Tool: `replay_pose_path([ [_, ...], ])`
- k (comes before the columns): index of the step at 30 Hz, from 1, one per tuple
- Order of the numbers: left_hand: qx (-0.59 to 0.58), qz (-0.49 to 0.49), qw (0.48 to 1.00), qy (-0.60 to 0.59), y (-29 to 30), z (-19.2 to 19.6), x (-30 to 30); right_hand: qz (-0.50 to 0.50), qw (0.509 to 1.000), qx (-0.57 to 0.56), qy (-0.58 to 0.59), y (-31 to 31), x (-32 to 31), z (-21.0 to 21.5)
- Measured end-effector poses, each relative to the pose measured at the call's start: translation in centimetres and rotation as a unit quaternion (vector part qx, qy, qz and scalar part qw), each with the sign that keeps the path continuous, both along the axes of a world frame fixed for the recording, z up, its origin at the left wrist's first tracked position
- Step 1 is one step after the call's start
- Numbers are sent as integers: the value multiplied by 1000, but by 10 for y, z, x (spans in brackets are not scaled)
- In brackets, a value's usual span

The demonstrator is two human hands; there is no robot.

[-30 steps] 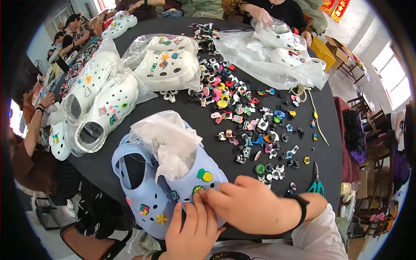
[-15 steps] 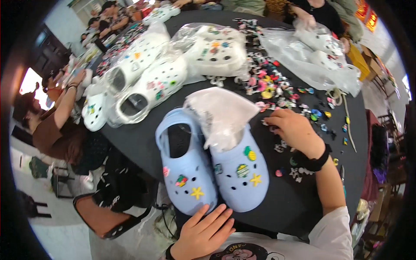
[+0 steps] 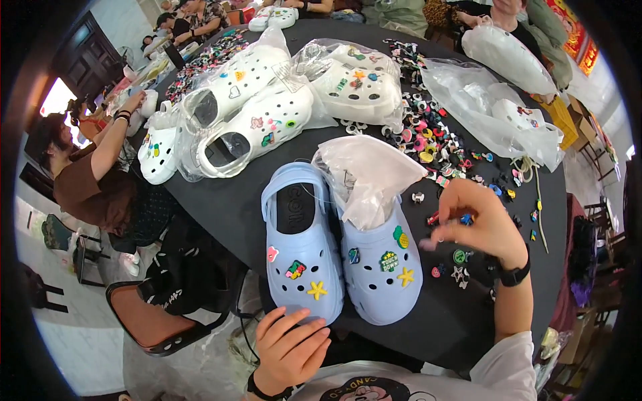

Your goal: Attaching decorative charms to rubber clogs.

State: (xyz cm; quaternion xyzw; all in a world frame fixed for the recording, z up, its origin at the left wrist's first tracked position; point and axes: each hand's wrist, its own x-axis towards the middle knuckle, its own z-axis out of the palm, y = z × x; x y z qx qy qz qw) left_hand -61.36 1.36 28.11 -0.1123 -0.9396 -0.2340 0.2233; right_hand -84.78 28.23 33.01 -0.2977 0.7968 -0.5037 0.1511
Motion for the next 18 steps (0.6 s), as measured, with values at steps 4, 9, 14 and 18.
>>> replay_pose_path([
  [4, 106, -14, 994, 2, 7, 3, -9, 139, 984, -62, -89, -13, 30, 10],
  [9, 194, -61, 979, -13, 11, 3, -26, 153, 963, -98, -200, -35, 43, -9],
  [14, 259, -45, 964, -46, 20, 5, -31, 194, 905, -156, -344, -37, 49, -13],
  [18, 247, -37, 968, -38, 25, 11, -43, 200, 904, -132, -354, -39, 54, -9],
])
